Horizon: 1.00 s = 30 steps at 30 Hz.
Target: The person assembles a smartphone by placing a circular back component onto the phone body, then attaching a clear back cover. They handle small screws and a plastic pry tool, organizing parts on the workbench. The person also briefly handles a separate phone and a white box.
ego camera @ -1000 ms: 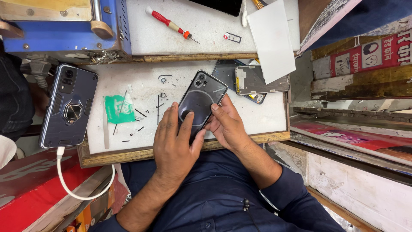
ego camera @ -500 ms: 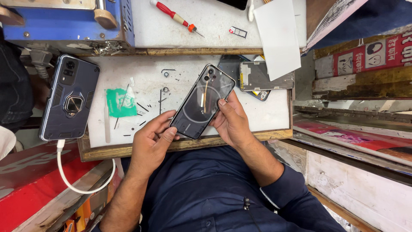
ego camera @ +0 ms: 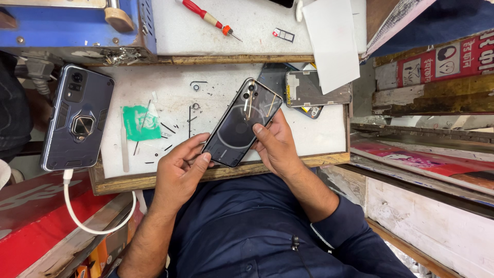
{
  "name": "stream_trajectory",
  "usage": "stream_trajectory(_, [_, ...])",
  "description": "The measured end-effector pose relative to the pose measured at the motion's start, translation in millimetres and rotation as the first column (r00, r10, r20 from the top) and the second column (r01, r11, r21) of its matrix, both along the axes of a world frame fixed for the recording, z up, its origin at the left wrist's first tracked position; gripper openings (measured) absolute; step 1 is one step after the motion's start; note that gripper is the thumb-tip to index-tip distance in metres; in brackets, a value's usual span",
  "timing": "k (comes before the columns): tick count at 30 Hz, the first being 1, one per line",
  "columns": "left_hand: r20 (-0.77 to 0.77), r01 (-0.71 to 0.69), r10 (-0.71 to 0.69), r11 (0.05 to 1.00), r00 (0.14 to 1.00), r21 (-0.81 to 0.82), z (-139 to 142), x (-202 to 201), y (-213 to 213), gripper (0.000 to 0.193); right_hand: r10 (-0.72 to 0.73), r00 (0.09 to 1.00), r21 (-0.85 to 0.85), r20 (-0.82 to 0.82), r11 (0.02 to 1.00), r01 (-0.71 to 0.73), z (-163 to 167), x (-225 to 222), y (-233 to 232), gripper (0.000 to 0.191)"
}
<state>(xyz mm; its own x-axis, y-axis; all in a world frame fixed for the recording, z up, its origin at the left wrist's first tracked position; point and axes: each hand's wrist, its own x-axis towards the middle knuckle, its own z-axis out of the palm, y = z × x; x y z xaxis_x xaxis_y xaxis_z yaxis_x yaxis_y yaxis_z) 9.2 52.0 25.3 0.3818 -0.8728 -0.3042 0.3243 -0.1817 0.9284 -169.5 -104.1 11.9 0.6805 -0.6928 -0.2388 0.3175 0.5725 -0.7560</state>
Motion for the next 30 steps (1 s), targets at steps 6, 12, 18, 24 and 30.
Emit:
stream_trajectory(6, [0.000, 0.010, -0.010, 1.000, 1.000, -0.008, 3.5, 1.3, 0.1, 0.041, 0.009, 1.000, -0.023, 0.017, 1.000, -0.009, -5.6, -2.7, 1.3, 0.058])
stream_trajectory(12, [0.110, 0.044, -0.041, 0.999, 0.993, -0.022, 20.9, 2.7, -9.9, 0.036, 0.072, 0.997, -0.063, 0.007, 0.995, -0.072, -12.0, -7.4, 5.0, 0.055])
stream_trajectory(18, [0.340, -0.007, 0.019, 0.999, 0.940, -0.038, 41.1, 5.5, -43.7, 0.027, 0.230, 0.973, -0.106, 0.000, 0.968, -0.229, -7.7, -12.1, 6.5, 0.056])
stream_trajectory(24, [0.306, 0.014, 0.009, 0.997, 0.952, -0.071, 50.4, 3.9, -54.4, 0.025, 0.246, 0.969, -0.093, 0.004, 0.965, -0.244, -6.5, -15.3, 7.5, 0.060])
stream_trajectory(30, [0.308, 0.029, -0.007, 0.998, 0.951, -0.064, 45.9, 5.5, -48.5, 0.024, 0.278, 0.955, -0.170, -0.105, 0.941, -0.293, -10.6, -19.4, 5.5, 0.058])
